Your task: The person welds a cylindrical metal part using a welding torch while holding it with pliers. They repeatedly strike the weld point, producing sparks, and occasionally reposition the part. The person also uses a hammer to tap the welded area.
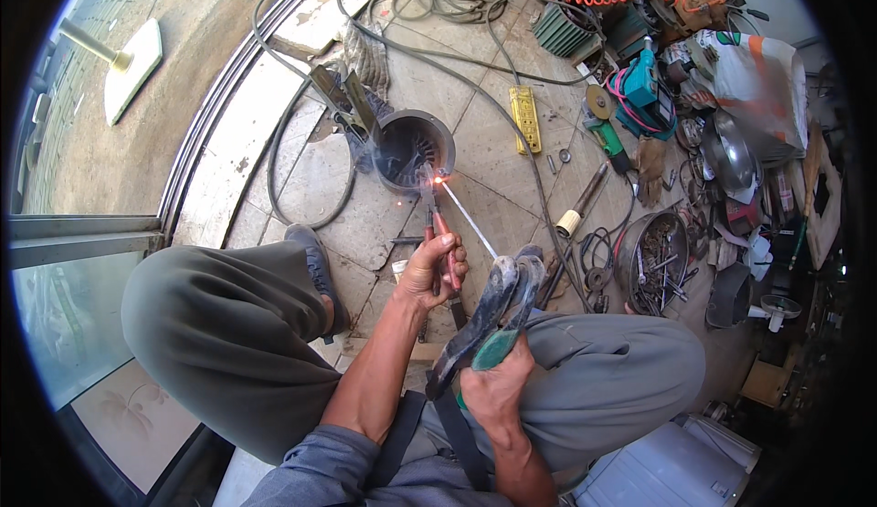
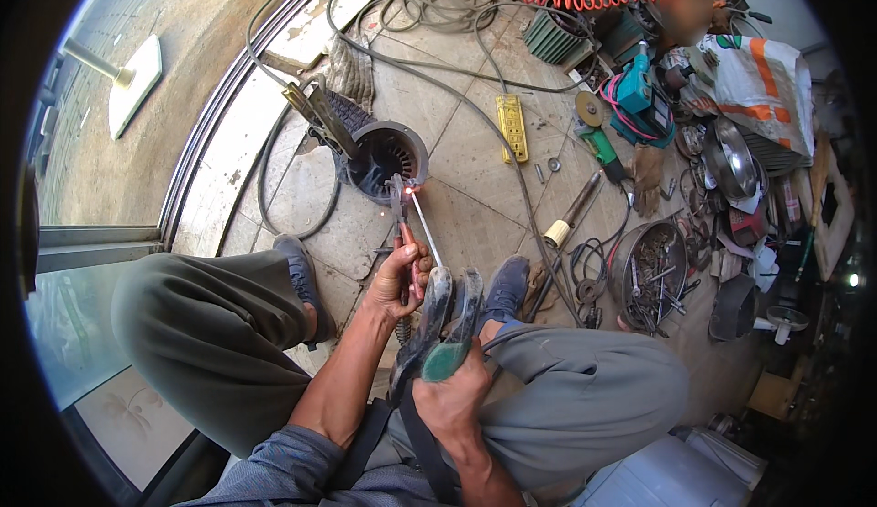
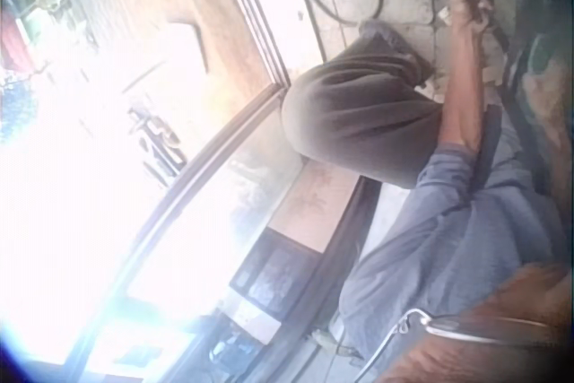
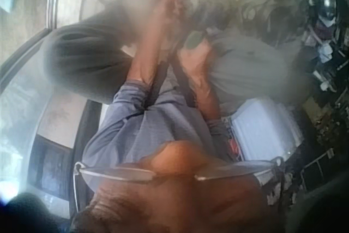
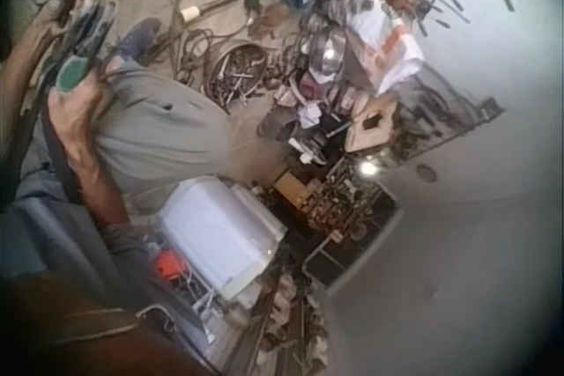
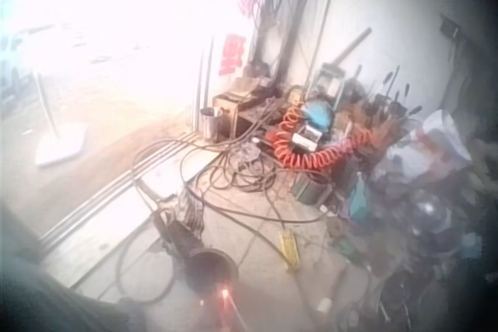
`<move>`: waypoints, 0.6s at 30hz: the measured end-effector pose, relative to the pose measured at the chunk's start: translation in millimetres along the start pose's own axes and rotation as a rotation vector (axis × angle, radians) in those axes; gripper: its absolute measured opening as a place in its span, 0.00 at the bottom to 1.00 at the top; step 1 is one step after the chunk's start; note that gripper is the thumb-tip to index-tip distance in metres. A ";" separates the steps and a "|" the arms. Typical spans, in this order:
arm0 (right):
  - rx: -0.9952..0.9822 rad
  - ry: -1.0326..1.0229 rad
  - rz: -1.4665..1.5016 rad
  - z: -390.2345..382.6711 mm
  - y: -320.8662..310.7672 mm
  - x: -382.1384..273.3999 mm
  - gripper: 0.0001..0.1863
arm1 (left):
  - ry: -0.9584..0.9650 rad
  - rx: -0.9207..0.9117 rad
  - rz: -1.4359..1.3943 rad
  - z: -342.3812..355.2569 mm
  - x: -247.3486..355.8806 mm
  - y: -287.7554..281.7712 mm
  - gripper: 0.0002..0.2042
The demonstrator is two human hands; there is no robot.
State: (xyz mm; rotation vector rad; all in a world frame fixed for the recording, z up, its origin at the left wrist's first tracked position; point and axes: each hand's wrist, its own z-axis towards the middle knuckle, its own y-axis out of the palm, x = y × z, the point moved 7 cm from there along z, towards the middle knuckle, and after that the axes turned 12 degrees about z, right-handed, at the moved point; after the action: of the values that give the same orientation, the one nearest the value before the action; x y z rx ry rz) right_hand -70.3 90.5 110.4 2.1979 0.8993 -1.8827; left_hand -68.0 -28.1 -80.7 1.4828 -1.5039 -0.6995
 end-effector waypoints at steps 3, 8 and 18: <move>0.007 -0.043 -0.013 1.3 0.8 -1.6 0.17 | -0.013 0.019 0.009 -1.1 -0.6 0.2 0.12; 0.009 -0.071 0.015 2.0 1.8 0.3 0.17 | -0.021 0.037 0.011 -0.2 -2.9 -2.7 0.13; -0.006 -0.051 0.000 1.5 2.0 -0.3 0.16 | -0.033 0.026 0.006 -1.2 -1.6 0.4 0.13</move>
State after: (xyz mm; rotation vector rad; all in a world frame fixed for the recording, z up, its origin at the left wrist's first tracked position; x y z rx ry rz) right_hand -70.6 88.1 109.7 2.1368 0.8954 -1.9244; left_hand -67.3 -26.3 -80.1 1.4925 -1.5471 -0.7065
